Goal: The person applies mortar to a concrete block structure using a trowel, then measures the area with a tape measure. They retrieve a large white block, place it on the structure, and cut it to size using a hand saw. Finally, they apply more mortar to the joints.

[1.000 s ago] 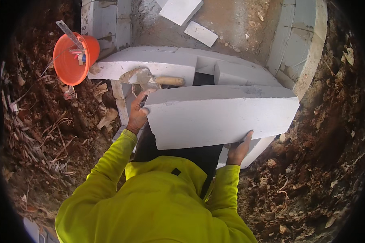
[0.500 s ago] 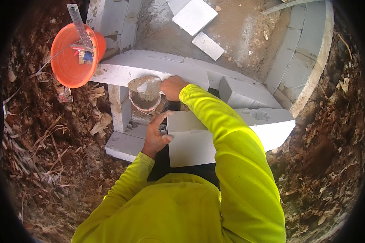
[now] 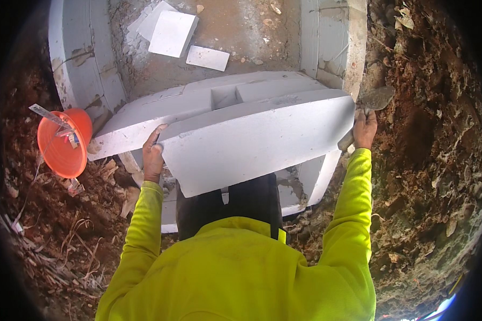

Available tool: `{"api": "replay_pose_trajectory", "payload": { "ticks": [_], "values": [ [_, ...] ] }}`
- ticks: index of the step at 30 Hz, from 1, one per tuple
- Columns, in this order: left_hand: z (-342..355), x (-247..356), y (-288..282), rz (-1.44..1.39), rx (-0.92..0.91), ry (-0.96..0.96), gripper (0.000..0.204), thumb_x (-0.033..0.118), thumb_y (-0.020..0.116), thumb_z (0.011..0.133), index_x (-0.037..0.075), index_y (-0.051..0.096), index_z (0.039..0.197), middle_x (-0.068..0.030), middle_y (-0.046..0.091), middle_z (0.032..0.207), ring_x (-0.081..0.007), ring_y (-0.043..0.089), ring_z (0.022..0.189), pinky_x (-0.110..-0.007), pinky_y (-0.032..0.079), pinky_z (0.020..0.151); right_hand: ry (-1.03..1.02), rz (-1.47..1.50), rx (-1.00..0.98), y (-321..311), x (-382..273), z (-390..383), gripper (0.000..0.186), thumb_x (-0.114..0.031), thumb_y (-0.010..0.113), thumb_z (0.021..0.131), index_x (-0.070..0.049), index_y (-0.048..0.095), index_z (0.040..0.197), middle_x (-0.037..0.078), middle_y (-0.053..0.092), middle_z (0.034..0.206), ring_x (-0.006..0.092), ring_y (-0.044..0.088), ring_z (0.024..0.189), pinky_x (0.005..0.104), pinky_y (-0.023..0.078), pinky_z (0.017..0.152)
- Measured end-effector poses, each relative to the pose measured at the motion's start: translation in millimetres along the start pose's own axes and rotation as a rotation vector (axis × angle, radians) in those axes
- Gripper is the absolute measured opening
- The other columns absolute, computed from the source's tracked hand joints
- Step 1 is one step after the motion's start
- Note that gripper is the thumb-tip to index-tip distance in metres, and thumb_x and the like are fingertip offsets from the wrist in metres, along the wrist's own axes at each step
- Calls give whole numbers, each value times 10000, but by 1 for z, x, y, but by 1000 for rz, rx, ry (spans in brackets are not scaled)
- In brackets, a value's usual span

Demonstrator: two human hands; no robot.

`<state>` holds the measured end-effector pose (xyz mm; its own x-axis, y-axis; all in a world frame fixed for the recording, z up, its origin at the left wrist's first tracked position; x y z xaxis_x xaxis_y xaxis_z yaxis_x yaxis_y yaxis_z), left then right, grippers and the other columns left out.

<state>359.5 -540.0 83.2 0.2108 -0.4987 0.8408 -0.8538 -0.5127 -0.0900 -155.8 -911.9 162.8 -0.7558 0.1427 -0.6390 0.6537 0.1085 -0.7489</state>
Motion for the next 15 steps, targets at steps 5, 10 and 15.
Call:
{"api": "replay_pose_trajectory", "payload": {
  "ticks": [5,10,15],
  "values": [
    [36,9,-4,65,-41,3,769,625,589,859,-48,619,1229,-125,634,1225,-220,534,1207,-346,334,1096,506,167,163,-10,133,-17,204,-136,563,916,-21,648,1062,7,587,841,122,527,749,276,453,719],
    [60,4,-4,104,-66,-10,889,757,560,811,-28,637,1220,-102,645,1209,-210,526,1211,-357,313,1108,480,49,228,4,93,-27,202,-103,522,907,-3,642,1035,-1,586,850,95,510,755,258,414,673],
    [73,-11,-16,86,-101,20,943,804,551,778,-20,637,1228,-102,640,1224,-211,522,1214,-357,309,1113,346,184,256,13,93,-34,148,-89,513,896,8,617,936,6,582,830,98,500,752,271,408,672]
  ]
}}
Point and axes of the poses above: each hand's wrist, its own z-axis towards the middle knuckle, its own y-axis out of the palm, x = y × z, the point moved 7 cm from there along z, towards the middle knuckle
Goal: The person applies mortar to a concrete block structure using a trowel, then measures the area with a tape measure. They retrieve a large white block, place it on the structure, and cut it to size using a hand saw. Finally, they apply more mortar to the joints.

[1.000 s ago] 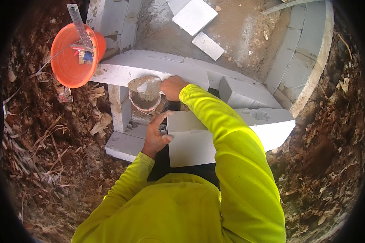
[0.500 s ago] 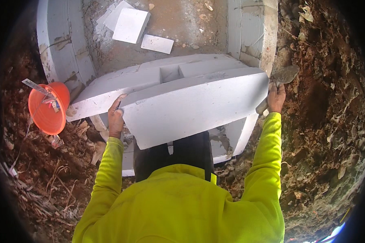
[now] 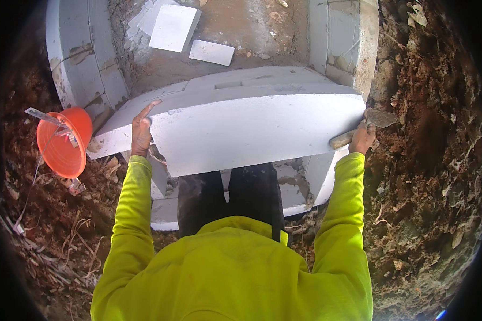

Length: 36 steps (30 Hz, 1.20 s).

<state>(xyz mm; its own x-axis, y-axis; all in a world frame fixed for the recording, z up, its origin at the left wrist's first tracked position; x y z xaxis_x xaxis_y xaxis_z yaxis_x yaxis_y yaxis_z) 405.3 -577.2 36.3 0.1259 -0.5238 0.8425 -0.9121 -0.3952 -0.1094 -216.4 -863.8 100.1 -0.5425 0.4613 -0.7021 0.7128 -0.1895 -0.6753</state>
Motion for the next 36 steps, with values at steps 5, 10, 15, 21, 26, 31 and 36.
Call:
{"api": "replay_pose_trajectory", "payload": {
  "ticks": [5,10,15,21,26,31,36],
  "values": [
    [11,-5,-10,32,-47,23,936,780,571,785,-41,626,1233,-111,635,1241,-227,524,1231,-358,311,1120,-14,-17,34,-2,11,-16,148,-98,518,903,19,608,919,14,587,833,97,502,762,267,417,686],
    [14,-5,-16,67,-55,11,946,802,538,788,-23,631,1240,-104,641,1233,-223,522,1234,-366,308,1121,-77,52,-3,13,-11,-39,117,-71,503,927,-2,571,861,-4,556,778,73,466,695,254,394,605],
    [6,-18,-62,211,-21,-13,1066,898,416,754,-11,620,1273,-145,626,1274,-270,497,1281,-423,271,1144,-150,43,-29,41,-31,-73,122,-72,504,933,8,568,867,11,563,756,75,471,676,263,404,599],
    [-7,-51,-124,128,30,-85,974,815,420,832,-21,586,1303,-170,589,1297,-273,530,1221,-409,371,1068,-82,65,11,63,-35,-111,152,-69,523,937,34,566,835,37,573,735,85,484,673,272,422,601],
    [-15,-58,-147,13,118,-164,840,711,416,908,-4,582,1316,-166,581,1304,-279,546,1199,-398,394,1059,-58,91,3,83,-39,-127,140,-82,526,944,-12,557,827,-13,533,732,51,430,655,236,365,561],
    [-23,-56,-157,-90,186,-291,703,578,468,966,-20,543,1327,-165,592,1283,-279,588,1145,-400,460,993,112,261,8,75,-15,-127,108,-79,520,945,-20,595,894,-40,516,742,40,410,631,225,351,553],
    [-46,-76,-177,-227,441,-440,713,550,601,909,-22,519,1327,-155,600,1262,-294,601,1118,-438,491,950,25,77,-102,49,-20,-105,131,-76,521,929,31,596,924,78,653,829,154,602,709,311,482,640]
  ]
}}
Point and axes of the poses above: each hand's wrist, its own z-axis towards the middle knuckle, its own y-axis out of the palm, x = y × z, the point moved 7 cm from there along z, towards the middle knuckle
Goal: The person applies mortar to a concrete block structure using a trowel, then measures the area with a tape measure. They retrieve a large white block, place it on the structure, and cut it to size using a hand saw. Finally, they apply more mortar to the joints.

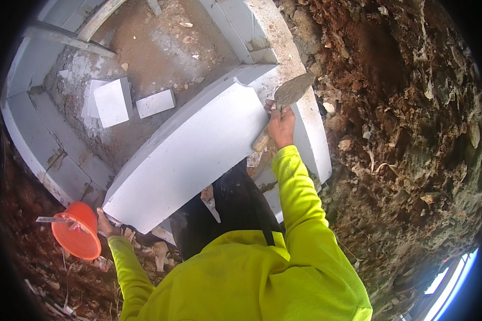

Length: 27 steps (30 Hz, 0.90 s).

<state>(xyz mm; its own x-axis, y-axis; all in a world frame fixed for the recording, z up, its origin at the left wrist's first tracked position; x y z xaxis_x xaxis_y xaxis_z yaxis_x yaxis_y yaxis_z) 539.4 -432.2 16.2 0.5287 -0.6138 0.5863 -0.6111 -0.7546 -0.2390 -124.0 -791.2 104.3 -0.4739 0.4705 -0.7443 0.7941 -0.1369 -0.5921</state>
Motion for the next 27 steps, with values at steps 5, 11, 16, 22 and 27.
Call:
{"api": "replay_pose_trajectory", "payload": {
  "ticks": [5,11,16,22,27],
  "values": [
    [-38,16,39,-135,53,-108,682,509,635,895,21,467,1341,-149,557,1313,-312,574,1165,-485,483,969,-318,-889,-123,-59,11,103,210,-48,559,820,-13,623,1017,257,672,954,424,653,917,479,528,805],
    [-23,6,29,-124,-14,-105,707,548,606,888,21,484,1344,-137,565,1318,-307,556,1189,-465,454,989,-238,-1040,-128,-72,63,189,330,-99,580,813,-32,626,1133,267,647,1083,436,630,992,505,502,872],
    [-10,-4,0,-144,46,-46,514,403,547,961,25,499,1305,-128,595,1269,-279,586,1157,-438,478,977,-528,-503,-48,-27,-4,131,467,-233,700,870,10,571,1247,251,577,1244,368,572,1150,417,445,996],
    [3,-6,7,-86,117,43,380,276,570,975,-34,632,1186,-103,674,1088,-191,629,971,-336,496,871,-866,-576,-1218,219,-159,-59,730,-354,765,811,-10,480,1388,219,505,1397,339,474,1298,423,349,1102],
    [-5,10,6,81,152,243,192,148,620,947,-8,701,1024,-30,698,928,-107,615,833,-268,488,772,-527,-750,-1856,299,-118,-118,941,-380,832,681,-64,416,1464,241,481,1414,378,438,1324,420,311,1140]
  ]
}}
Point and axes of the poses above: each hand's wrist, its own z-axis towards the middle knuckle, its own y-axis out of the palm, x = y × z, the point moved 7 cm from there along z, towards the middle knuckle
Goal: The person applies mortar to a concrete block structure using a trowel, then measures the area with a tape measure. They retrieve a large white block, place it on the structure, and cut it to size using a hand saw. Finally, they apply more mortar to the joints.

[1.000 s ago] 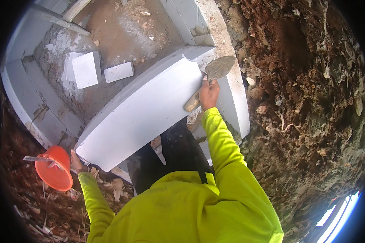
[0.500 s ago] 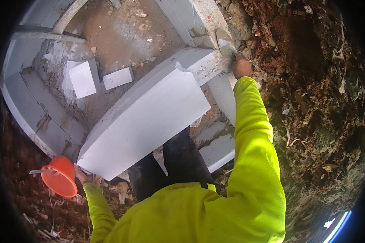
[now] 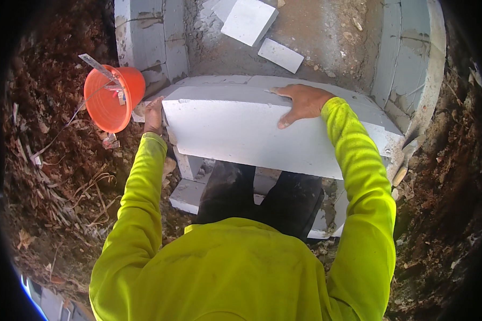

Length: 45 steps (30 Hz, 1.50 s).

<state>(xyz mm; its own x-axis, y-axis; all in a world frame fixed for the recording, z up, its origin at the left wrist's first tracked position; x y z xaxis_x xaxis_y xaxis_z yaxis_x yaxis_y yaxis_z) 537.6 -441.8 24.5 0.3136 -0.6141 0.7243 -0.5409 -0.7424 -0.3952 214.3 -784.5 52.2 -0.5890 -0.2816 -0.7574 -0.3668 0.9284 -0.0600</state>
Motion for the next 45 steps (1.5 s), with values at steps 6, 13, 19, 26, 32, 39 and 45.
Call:
{"api": "replay_pose_trajectory", "payload": {
  "ticks": [6,13,19,26,32,39,45],
  "values": [
    [-52,-15,-81,32,-31,-178,140,118,620,930,4,692,968,-5,659,830,-84,562,700,-248,465,663,-38,-71,82,14,-27,-21,865,-284,852,682,-151,475,1448,247,475,1424,405,408,1348,416,309,1141],
    [-145,-31,-80,30,-82,-147,206,154,558,956,7,688,1017,-23,659,852,-120,588,750,-267,484,692,238,-42,-10,-17,15,4,889,-440,844,673,-113,500,1426,180,544,1392,333,495,1291,367,341,1115],
    [-192,-7,-31,-732,-38,-253,389,276,446,967,-8,574,1200,-100,645,908,-167,596,800,-311,504,728,50,-265,822,-1,-50,-58,561,-317,761,839,20,587,1252,221,643,1163,304,613,1088,374,471,953],
    [-221,87,22,-87,-508,-102,754,145,608,817,41,212,1450,-198,545,1163,-254,613,875,-342,503,781,-221,506,472,129,-200,1,309,-203,544,1011,-7,619,1237,55,650,967,104,588,828,263,503,764],
    [-203,116,26,607,-600,221,918,195,662,775,52,107,1492,-287,584,1156,-404,613,1041,-440,487,879,-91,550,304,165,-205,36,253,-154,618,947,33,627,1117,79,657,928,145,633,796,281,516,749],
    [-118,96,0,957,-675,244,548,350,586,875,71,478,1334,-246,646,1100,-402,609,1076,-463,469,914,-74,1304,629,122,-136,-6,94,-95,633,901,-35,576,946,49,620,849,137,625,720,288,536,671],
    [-46,93,2,1113,-727,197,372,377,520,921,123,648,1161,-207,657,1103,-368,606,1097,-458,457,932,254,1275,1078,90,-5,-88,127,-129,586,932,-7,616,951,77,639,816,160,648,654,282,578,569]
  ]
}}
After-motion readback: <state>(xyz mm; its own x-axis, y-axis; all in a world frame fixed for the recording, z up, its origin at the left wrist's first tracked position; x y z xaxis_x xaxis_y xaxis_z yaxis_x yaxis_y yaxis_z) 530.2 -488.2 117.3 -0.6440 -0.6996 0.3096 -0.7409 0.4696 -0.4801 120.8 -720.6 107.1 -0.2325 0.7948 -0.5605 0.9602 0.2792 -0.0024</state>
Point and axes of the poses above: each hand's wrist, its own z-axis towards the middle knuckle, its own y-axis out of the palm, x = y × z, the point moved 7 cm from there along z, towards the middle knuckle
